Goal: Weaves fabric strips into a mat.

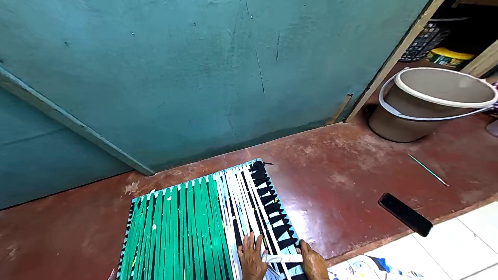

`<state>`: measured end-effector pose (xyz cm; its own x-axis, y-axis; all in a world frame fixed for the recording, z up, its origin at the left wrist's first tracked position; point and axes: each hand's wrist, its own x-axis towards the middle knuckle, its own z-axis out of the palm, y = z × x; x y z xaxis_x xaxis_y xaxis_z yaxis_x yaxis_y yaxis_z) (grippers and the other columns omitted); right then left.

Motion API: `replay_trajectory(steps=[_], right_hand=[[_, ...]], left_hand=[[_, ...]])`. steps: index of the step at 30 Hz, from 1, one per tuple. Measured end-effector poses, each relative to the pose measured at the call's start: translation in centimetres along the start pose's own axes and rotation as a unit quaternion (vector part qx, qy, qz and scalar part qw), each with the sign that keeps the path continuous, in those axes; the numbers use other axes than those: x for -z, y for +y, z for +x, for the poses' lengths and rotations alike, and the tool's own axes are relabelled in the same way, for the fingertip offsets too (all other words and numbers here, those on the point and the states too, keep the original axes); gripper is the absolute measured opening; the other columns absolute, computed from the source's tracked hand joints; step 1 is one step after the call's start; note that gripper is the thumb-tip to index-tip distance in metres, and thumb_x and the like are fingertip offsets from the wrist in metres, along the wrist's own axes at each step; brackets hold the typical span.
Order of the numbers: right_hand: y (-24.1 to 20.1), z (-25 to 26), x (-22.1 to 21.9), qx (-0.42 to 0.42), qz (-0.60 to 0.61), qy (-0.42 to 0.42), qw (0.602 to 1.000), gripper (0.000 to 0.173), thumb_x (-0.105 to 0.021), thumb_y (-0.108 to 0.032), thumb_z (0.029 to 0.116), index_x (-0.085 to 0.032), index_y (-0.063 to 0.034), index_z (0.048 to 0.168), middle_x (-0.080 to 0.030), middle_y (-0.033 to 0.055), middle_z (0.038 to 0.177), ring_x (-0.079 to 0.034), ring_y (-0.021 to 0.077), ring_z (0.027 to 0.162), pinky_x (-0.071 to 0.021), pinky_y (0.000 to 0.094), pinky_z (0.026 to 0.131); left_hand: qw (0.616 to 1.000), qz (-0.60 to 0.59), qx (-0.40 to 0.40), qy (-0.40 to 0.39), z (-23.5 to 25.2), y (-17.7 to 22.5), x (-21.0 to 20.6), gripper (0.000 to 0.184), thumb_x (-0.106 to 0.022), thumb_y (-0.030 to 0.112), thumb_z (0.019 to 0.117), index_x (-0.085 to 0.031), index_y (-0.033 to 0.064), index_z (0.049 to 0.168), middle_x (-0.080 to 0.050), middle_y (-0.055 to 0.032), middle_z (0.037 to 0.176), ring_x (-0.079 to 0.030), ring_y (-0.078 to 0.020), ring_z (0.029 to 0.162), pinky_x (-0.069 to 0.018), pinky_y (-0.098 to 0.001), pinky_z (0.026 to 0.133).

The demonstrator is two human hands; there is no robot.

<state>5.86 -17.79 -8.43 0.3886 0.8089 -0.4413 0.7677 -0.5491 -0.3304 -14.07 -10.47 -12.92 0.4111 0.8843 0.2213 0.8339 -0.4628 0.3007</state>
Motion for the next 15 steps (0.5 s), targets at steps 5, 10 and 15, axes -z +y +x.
replay_trajectory(steps=[5,10,15], right_hand=[[2.6,-3.6,-0.5,-0.011,0.014,0.015,1.0,0.044,-0.047,-0.026,0.1084,-0.059,0.0071,0.135,-0.068,0.03,0.121,-0.07,0.0488,0.103,-0.0554,0.0612,0.086],[4.0,-4.9,-0.8,-0.043,0.022,-0.009,0.999,0.049,-0.044,-0.031,0.1095,-0.055,0.004,0.141,-0.067,0.0286,0.127,-0.07,0.0485,0.104,-0.0549,0.0624,0.087],[5.1,-4.4,3.8,-0.01,0.055,-0.129,0.99,0.042,-0.049,-0.025,0.1077,-0.059,-0.003,0.142,-0.067,0.0281,0.128,-0.065,0.0499,0.116,-0.0483,0.0678,0.098]], left_hand=[[0.996,-0.035,0.007,-0.078,-3.0,2.6,1.5,0.049,-0.072,0.034,0.0865,-0.071,0.0116,0.13,-0.062,-0.026,0.136,-0.054,-0.054,0.127,-0.0425,-0.069,0.092],[0.991,-0.061,-0.006,-0.117,-4.3,4.0,2.9,0.043,-0.07,0.032,0.0889,-0.073,0.0154,0.128,-0.056,-0.0304,0.141,-0.05,-0.058,0.13,-0.0393,-0.0719,0.096],[0.988,-0.128,-0.008,-0.08,-2.1,4.4,5.4,0.025,-0.076,0.015,0.0804,-0.081,0.0171,0.104,-0.053,-0.0268,0.147,-0.044,-0.0575,0.135,-0.0368,-0.0722,0.097]])
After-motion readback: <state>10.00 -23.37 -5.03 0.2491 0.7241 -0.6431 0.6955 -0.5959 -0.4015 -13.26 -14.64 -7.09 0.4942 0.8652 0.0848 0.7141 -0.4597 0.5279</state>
